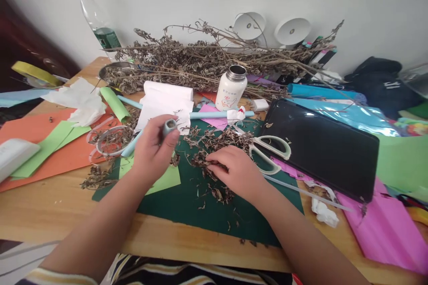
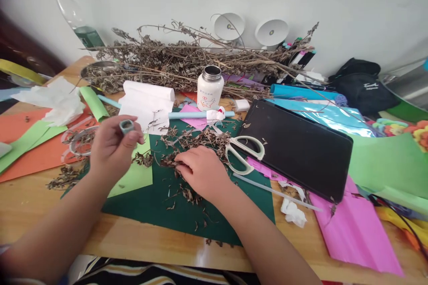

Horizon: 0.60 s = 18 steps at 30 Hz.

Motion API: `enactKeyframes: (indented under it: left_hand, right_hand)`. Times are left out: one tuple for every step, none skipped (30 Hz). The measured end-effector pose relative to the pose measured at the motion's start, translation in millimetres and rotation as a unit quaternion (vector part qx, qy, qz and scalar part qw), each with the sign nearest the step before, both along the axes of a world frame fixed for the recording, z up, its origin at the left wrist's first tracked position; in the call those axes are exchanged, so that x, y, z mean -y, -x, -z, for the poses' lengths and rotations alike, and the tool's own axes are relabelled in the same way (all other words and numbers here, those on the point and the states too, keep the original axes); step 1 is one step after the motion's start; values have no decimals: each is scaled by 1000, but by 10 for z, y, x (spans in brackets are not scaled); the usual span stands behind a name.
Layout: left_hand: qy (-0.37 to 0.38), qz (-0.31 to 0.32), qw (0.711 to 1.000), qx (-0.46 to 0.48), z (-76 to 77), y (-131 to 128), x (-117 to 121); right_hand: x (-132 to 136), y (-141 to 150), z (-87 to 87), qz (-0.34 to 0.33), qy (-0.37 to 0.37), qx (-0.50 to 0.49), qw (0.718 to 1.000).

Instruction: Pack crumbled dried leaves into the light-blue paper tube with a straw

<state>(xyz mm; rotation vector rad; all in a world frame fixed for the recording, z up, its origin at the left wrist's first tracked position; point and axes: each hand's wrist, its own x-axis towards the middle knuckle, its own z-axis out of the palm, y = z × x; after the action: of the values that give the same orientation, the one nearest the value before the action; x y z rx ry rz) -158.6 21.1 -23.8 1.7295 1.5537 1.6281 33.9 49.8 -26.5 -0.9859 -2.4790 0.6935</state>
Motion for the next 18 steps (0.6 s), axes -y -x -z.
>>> enactKeyframes:
  left_hand:
    - [-24, 6, 999, 40, -66, 10, -16]
    - [-55, 10, 995, 81, -141, 16, -36]
    - [-71, 20, 990, 123, -221, 15, -59]
    - [-66, 30, 983, 167, -297, 7, -87]
    - [-62, 43, 977, 197, -365, -11, -120]
    - [-52, 65, 974, 210, -421, -40, -157]
    - [-46, 91, 973, 208, -463, -82, -199]
    - [-33, 122, 974, 190, -491, -140, -244]
    - [-20, 155, 974, 163, -508, -214, -292]
    - [3, 186, 974, 130, -516, -306, -341]
    - [42, 215, 971, 96, -520, -415, -389]
    - [70, 233, 967, 71, -522, -537, -434]
    - [95, 253, 962, 33, -525, -670, -475]
    - [116, 269, 956, -11, -529, -805, -512]
    - [129, 283, 949, -52, -534, -937, -542]
    - [134, 296, 942, -84, -540, -1058, -567]
    - [139, 312, 933, -110, -547, -1162, -586]
    - [141, 323, 927, -128, -553, -1244, -600]
  right_hand:
    - [-12, -41, -33, 19, 19, -28, 999]
    - [-22, -88, -66, 43, 43, -63, 996]
    - [-33, -141, -96, 70, 69, -101, 990]
    - [-45, -200, -120, 96, 94, -138, 981]
    - [-58, -262, -135, 122, 112, -173, 971]
    - [-74, -327, -138, 143, 122, -201, 961]
    - [-90, -391, -129, 161, 122, -223, 954]
    - [-106, -455, -109, 180, 125, -250, 943]
    - [-120, -517, -81, 199, 127, -280, 930]
    - [-129, -575, -47, 218, 128, -311, 916]
    - [-133, -631, -12, 235, 128, -339, 902]
    - [-130, -683, 21, 248, 129, -364, 889]
    - [-120, -733, 49, 257, 130, -384, 877]
    - [-104, -779, 72, 264, 131, -399, 868]
    - [-81, -822, 89, 270, 132, -410, 861]
    - [-55, -862, 100, 276, 133, -417, 856]
    - [-27, -896, 109, 282, 132, -422, 852]
    - [2, -925, 114, 289, 131, -425, 848]
